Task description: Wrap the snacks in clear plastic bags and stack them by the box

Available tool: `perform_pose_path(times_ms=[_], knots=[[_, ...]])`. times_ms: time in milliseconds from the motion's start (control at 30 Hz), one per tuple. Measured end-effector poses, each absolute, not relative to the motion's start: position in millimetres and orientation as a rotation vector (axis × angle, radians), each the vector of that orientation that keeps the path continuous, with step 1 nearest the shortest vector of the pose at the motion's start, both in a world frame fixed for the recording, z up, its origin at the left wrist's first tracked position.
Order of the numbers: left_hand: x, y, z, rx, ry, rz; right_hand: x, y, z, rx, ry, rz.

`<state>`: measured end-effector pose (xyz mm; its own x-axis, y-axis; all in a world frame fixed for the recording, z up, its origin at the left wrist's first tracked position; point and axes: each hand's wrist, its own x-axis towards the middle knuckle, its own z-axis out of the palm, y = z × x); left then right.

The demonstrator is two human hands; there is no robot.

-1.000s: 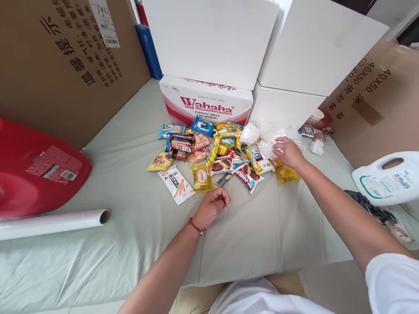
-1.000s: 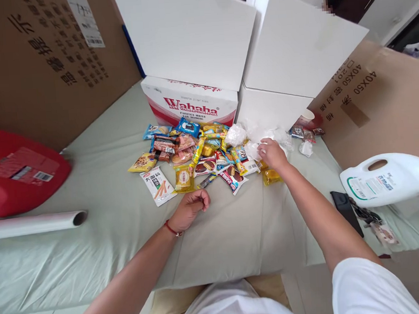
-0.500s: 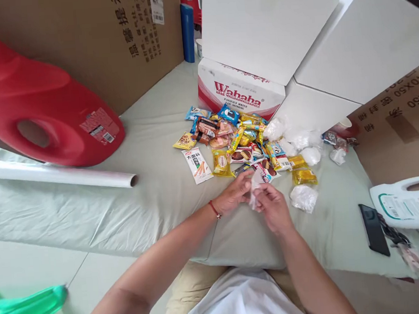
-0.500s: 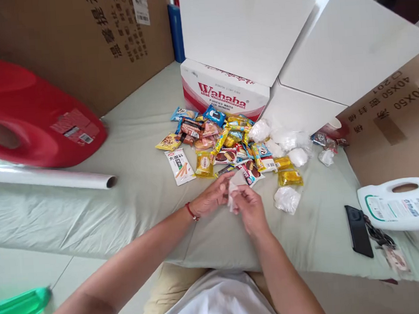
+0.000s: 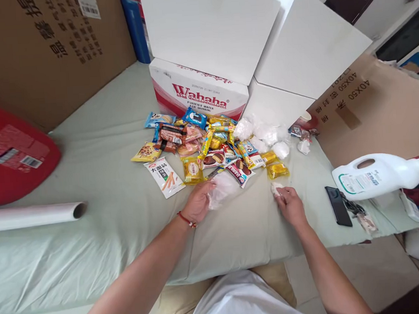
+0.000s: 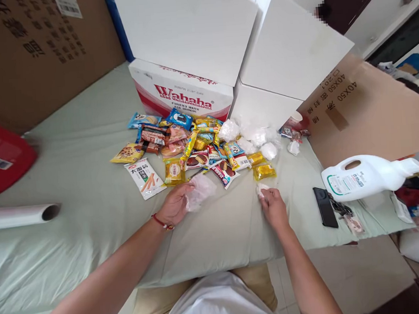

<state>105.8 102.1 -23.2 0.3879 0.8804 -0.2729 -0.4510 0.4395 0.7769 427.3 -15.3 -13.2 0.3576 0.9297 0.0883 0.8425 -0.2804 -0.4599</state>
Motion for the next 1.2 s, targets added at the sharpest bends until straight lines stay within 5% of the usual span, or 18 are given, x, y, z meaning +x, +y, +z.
perform_pose_path(times_ms=[267, 533, 600, 733, 800, 1033, 1200], knots=[[107, 105, -20, 0.553, 0.695, 0.847, 424, 110, 26, -1.903, -1.363, -0.334], [104, 107, -29, 0.408, 0.614, 0.896, 402, 160, 35, -1.938, -1.55, -0.133], [105, 106, -29, 0.419, 0.597, 0.877, 383, 124, 34, -1.769, -1.428, 0.059], [110, 103, -27, 0.473, 0.551, 0.822, 338, 71, 24, -1.513, -1.085, 1.068], [111, 101, -27, 0.496, 0.56, 0.8, 321, 65, 19, -1.417, -0.863, 1.314], [111, 99, -30, 0.748, 0.599, 0.747, 307, 77, 26, -1.368, -0.821, 1.53], [104, 93, -22, 1.304, 0.919, 1.165, 309, 69, 30, -1.333, -0.684, 1.558]])
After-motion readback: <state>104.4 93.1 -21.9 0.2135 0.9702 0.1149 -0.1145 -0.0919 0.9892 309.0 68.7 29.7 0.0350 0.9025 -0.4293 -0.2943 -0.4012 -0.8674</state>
